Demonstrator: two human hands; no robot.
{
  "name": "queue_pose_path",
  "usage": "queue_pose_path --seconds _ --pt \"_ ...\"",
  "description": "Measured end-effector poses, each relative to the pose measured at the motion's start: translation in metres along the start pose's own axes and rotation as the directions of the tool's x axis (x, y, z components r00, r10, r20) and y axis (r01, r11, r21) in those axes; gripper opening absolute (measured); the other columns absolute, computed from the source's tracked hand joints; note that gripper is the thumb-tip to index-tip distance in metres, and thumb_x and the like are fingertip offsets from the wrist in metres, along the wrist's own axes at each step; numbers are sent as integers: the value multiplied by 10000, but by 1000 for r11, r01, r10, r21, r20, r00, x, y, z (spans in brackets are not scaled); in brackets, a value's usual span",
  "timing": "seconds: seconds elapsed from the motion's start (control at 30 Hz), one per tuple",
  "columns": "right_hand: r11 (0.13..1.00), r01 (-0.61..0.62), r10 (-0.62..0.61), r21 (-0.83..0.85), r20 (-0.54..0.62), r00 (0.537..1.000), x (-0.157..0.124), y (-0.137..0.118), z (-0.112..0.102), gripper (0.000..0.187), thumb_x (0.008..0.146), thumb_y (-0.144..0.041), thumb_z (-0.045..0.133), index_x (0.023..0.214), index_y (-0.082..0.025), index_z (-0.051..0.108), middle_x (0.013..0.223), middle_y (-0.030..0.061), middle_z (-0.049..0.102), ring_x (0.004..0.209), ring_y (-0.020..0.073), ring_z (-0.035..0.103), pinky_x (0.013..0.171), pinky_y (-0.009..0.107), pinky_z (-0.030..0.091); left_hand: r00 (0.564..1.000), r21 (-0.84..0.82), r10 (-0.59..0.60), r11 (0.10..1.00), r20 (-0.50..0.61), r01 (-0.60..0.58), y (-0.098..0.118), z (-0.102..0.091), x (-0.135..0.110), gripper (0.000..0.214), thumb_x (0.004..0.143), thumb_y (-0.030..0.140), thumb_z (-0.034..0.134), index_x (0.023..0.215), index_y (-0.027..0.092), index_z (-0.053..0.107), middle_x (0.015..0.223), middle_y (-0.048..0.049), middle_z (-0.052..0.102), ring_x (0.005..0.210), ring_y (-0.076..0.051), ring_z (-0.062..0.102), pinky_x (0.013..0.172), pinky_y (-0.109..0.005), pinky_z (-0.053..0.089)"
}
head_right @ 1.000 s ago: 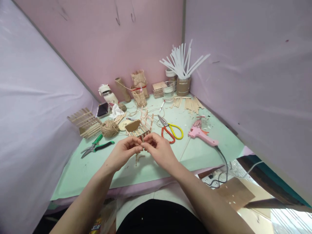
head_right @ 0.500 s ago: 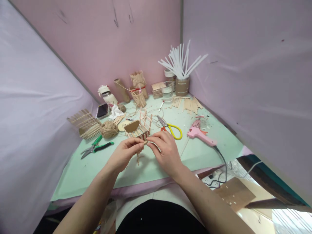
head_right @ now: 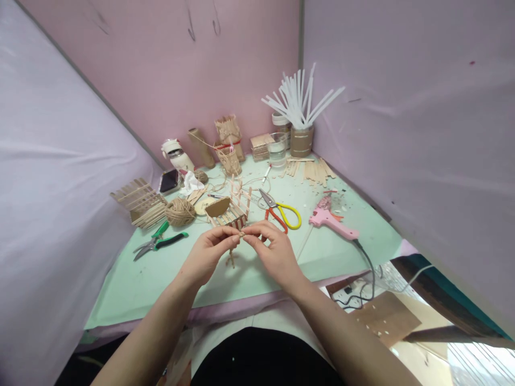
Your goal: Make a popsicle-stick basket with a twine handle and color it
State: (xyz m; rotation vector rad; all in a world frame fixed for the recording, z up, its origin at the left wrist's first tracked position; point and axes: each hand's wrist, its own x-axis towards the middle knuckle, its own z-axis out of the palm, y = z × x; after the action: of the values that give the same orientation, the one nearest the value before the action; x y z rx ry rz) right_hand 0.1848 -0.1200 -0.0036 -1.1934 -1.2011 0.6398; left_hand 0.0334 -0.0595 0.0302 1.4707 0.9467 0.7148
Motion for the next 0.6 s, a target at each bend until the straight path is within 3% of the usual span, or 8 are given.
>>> queue_pose_path --seconds 0.13,0.3,0.6 --pt "994 -97 98 47 -16 995 0 3 2 152 823 -342 651 836 -222 744 856 50 724 806 193 648 695 319 506 997 60 38 998 -66 -34 -2 5 -1 201 722 341 738 785 153 709 745 -29 670 682 -136 551 632 -244 427" --pt "991 -124 126 59 -35 991 -2 1 1 178 829 -362 647 789 -211 732 795 38 703 750 175 622 682 301 490 993 162 82 985 -89 -67 -5 9 -2 195 751 347 712 783 155 696 732 -27 666 630 -129 544 588 -243 419" --pt "983 -108 122 150 -83 989 -3 3 0 149 813 -355 680 809 -223 749 835 50 692 799 180 624 672 291 506 995 -91 -85 993 -47 81 -3 16 3 337 650 444 793 765 137 717 667 -19 638 625 -115 509 612 -246 399"
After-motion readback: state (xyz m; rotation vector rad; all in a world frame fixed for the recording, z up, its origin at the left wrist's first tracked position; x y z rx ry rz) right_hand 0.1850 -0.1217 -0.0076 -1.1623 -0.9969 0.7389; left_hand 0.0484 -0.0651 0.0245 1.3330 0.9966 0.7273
